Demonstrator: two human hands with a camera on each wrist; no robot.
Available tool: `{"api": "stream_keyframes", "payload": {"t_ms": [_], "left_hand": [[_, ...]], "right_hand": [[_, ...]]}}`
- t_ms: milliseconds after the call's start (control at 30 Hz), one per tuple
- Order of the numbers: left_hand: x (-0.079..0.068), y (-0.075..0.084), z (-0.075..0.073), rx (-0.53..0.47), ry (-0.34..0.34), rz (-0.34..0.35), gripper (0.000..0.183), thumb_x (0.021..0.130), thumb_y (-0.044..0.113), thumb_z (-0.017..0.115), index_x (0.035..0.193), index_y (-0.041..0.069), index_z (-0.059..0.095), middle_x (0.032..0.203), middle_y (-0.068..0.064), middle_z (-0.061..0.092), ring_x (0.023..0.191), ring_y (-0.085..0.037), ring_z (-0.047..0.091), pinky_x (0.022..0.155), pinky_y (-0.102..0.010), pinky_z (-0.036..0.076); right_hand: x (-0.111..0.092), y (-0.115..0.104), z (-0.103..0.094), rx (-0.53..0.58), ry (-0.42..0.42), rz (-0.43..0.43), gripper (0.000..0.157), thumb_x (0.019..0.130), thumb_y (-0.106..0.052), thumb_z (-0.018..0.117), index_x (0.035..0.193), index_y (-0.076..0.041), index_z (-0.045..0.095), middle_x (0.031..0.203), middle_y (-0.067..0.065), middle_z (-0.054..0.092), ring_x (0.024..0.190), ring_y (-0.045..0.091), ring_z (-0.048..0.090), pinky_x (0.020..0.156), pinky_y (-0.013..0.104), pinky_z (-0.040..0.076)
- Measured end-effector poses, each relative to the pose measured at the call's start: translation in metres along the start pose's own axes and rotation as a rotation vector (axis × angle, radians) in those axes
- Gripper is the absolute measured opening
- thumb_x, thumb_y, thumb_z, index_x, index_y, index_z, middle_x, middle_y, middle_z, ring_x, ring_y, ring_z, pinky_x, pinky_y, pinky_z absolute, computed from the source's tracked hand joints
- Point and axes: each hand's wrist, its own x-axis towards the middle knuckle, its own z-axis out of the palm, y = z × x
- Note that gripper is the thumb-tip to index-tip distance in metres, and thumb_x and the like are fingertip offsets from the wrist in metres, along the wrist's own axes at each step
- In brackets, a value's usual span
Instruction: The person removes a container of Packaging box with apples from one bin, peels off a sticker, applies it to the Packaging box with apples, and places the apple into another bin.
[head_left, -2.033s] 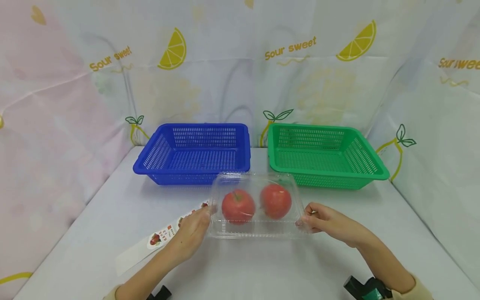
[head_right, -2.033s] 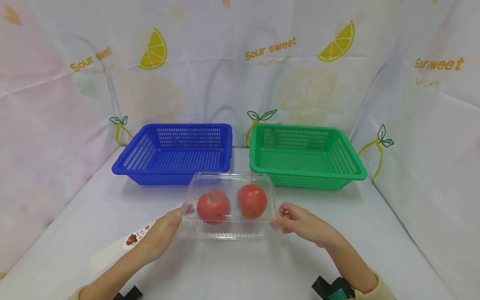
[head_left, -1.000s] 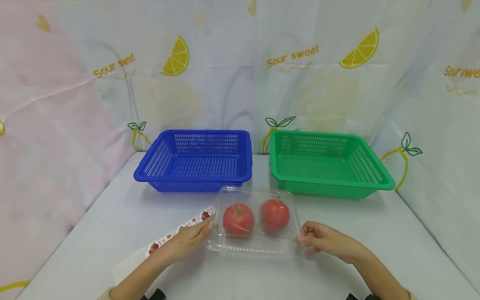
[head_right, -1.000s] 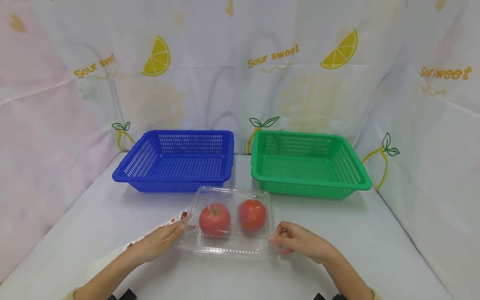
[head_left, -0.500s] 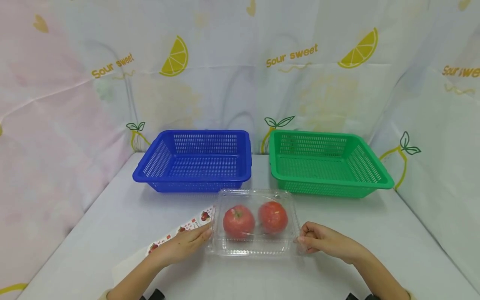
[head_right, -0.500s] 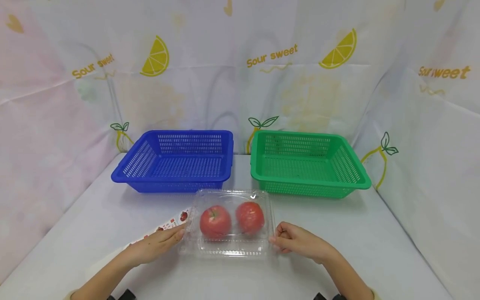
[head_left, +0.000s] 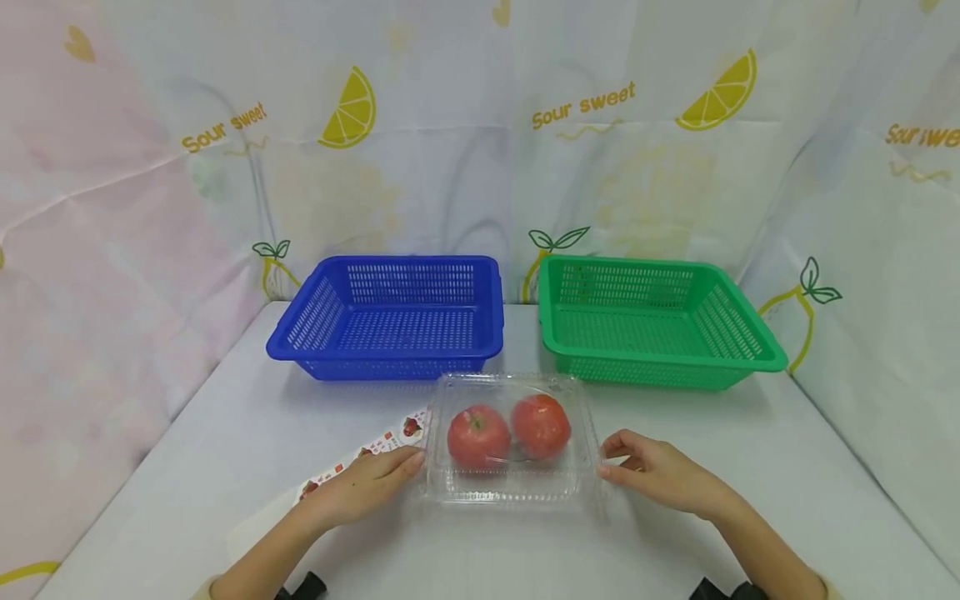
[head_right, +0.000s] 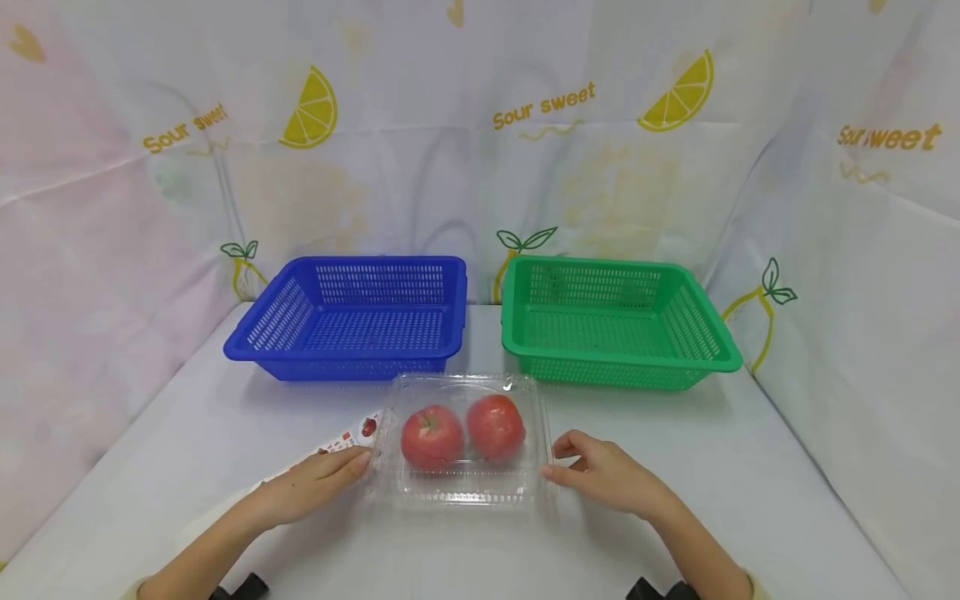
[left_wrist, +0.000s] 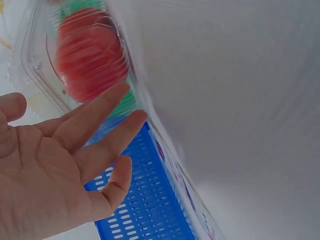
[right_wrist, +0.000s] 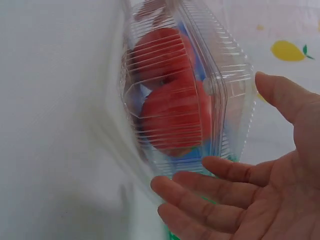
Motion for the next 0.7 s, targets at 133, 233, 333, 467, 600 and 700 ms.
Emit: {"api": "stream_keyframes", "payload": {"t_ms": [133,233,333,467,600,700], "left_hand": [[-0.002,0.001,-0.001,0.024,0.001,0.007,0.049,0.099,0.04,0.033,0.127,0.005,0.052,0.123,-0.015,0.056,0.118,-0.036,0.047,0.094,-0.051,0.037],[-0.003,0.003,-0.003,0.05,0.002,0.005,0.049,0.099,0.04,0.033,0.126,0.006,0.053,0.121,-0.015,0.057,0.116,-0.035,0.048,0.094,-0.051,0.037],[-0.003,0.004,-0.006,0.076,0.016,0.015,0.047,0.099,0.04,0.034,0.125,0.007,0.054,0.119,-0.013,0.058,0.115,-0.034,0.05,0.092,-0.051,0.038],[-0.002,0.006,-0.008,0.07,0.009,0.016,0.049,0.098,0.041,0.034,0.125,0.006,0.054,0.119,-0.012,0.059,0.115,-0.033,0.05,0.093,-0.05,0.038],[-0.005,0.008,-0.011,0.067,0.002,-0.006,0.048,0.098,0.042,0.036,0.124,0.007,0.055,0.12,-0.012,0.058,0.117,-0.035,0.048,0.094,-0.052,0.036],[-0.009,0.009,-0.014,0.056,0.016,-0.027,0.044,0.096,0.041,0.04,0.12,0.008,0.058,0.117,-0.011,0.059,0.119,-0.036,0.045,0.094,-0.054,0.035]], "right_hand": [[-0.001,-0.006,0.001,-0.077,0.086,-0.009,0.05,0.086,-0.038,0.062,0.119,-0.003,0.047,0.119,0.015,0.054,0.095,0.023,0.06,0.076,0.034,0.05],[-0.003,-0.012,0.002,-0.167,0.18,-0.038,0.061,0.082,-0.043,0.065,0.123,-0.003,0.043,0.124,0.017,0.051,0.099,0.028,0.058,0.079,0.04,0.049],[-0.004,-0.018,0.002,-0.268,0.287,-0.114,0.063,0.081,-0.04,0.067,0.126,-0.003,0.041,0.125,0.017,0.05,0.104,0.033,0.055,0.081,0.047,0.047],[-0.005,-0.025,-0.001,-0.383,0.435,-0.247,0.059,0.081,-0.022,0.07,0.126,0.001,0.041,0.119,0.019,0.052,0.104,0.034,0.054,0.081,0.049,0.046],[-0.002,-0.027,-0.001,-0.475,0.521,-0.331,0.059,0.077,-0.013,0.071,0.124,0.005,0.041,0.117,0.019,0.052,0.105,0.033,0.052,0.082,0.05,0.045],[0.002,-0.026,0.004,-0.531,0.541,-0.412,0.057,0.078,-0.014,0.069,0.123,0.007,0.042,0.118,0.018,0.051,0.109,0.033,0.05,0.086,0.049,0.043]]}}
